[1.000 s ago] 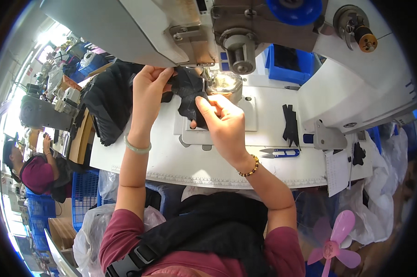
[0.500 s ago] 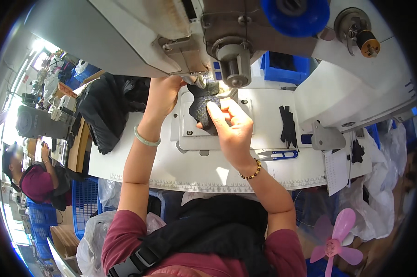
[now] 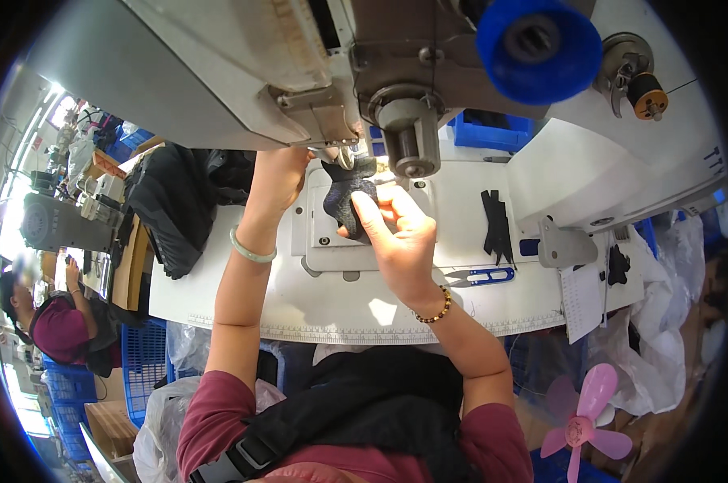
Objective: Operating a sewing machine to stitch together components of a shoe upper.
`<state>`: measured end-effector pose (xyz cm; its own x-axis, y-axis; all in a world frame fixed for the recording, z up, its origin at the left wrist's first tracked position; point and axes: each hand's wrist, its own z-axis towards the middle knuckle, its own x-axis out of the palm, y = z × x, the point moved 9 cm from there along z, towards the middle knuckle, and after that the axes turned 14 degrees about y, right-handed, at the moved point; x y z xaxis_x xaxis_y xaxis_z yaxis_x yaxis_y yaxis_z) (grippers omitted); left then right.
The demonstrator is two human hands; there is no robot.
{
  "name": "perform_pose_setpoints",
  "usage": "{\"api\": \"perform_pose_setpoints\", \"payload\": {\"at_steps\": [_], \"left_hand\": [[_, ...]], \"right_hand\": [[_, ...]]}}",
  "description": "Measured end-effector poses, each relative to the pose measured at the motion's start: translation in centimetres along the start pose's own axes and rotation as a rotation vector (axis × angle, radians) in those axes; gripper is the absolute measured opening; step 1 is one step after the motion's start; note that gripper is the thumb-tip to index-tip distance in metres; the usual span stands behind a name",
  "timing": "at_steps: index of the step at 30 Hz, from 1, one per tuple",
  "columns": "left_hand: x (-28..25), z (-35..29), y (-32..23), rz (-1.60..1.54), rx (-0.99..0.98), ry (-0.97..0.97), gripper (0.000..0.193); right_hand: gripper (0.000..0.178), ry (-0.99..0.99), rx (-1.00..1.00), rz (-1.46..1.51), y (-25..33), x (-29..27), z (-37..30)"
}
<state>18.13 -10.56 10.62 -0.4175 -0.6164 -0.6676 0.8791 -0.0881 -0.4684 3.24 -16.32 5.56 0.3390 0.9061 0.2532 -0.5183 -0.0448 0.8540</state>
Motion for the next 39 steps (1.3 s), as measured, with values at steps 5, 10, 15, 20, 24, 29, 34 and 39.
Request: {"api": "perform_pose_setpoints", "payload": {"at_steps": [5, 10, 15, 20, 24, 29, 34, 39], "left_hand": [[0.1, 0.6, 0.3, -0.038, -0.046, -0.004, 0.025], [0.0, -0.3, 1.8, -0.779, -0.292, -0.115, 0.01], [-2.3, -2.6, 0.4, -0.739, -0.38, -0.064, 0.013], [-2.3, -6.4, -2.6, -0.818, -0.392, 0.021, 0.022], [-2.0, -6.6, -5.2, -0.762, -0.302, 0.07, 0.036], [-1.3, -6.1, -6.3, -0.689, -0.297, 0.15, 0.036], [-1.1, -6.3, -6.5, -0.615, -0.299, 0.166, 0.031], [-0.5, -6.6, -5.3, -0.759, -0.399, 0.199, 0.017]], "right_hand": [[0.007, -0.006, -0.001, -0.112, 0.1, 0.2, 0.0], [0.008, -0.029, 0.03, -0.119, 0.0, 0.1, 0.0], [0.009, -0.038, 0.061, -0.071, -0.3, -0.5, -0.2], [0.028, -0.199, -0.155, -0.73, 4.0, -0.9, -0.9], [0.033, -0.042, -0.209, -0.842, 6.2, 1.1, -1.4], [0.034, 0.119, -0.001, -0.351, 4.2, 1.7, -0.2], [0.03, 0.13, -0.073, -0.179, 3.5, 1.4, 0.2], [0.027, 0.116, -0.113, -0.196, 3.3, 1.2, 0.0]]}}
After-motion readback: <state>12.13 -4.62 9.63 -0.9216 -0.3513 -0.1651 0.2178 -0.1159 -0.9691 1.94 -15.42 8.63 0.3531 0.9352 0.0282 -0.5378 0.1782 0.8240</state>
